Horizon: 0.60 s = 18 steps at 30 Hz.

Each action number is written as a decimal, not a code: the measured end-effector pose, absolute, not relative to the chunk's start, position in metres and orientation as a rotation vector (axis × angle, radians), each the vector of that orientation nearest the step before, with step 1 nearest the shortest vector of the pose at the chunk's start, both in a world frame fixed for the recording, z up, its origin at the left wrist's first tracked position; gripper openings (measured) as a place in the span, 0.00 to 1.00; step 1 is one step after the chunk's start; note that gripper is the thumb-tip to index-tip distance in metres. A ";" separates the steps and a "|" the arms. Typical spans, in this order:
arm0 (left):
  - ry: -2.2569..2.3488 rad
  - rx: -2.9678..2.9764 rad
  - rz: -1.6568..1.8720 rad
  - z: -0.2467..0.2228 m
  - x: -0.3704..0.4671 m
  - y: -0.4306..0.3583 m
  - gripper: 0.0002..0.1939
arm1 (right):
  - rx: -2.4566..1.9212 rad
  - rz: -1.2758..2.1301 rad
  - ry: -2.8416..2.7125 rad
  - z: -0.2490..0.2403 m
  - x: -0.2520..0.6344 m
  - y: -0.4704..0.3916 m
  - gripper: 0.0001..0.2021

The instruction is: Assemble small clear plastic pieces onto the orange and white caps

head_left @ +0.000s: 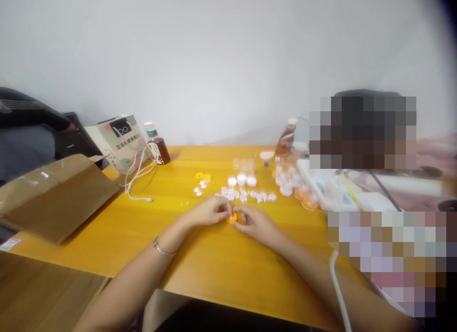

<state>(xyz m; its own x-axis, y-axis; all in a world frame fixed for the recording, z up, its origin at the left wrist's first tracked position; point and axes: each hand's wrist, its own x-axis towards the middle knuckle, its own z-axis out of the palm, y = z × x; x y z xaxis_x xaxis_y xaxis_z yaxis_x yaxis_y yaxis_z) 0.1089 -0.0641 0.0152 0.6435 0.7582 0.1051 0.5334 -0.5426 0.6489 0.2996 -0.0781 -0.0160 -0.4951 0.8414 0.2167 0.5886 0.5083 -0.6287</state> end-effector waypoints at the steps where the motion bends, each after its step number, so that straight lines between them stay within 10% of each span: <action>1: 1.014 2.290 0.509 0.015 0.109 -0.064 0.07 | -1.165 0.667 -2.247 -0.016 0.300 -0.078 0.11; 18: 0.978 2.508 0.535 0.018 0.114 -0.069 0.07 | -1.142 0.694 -2.225 -0.019 0.300 -0.077 0.09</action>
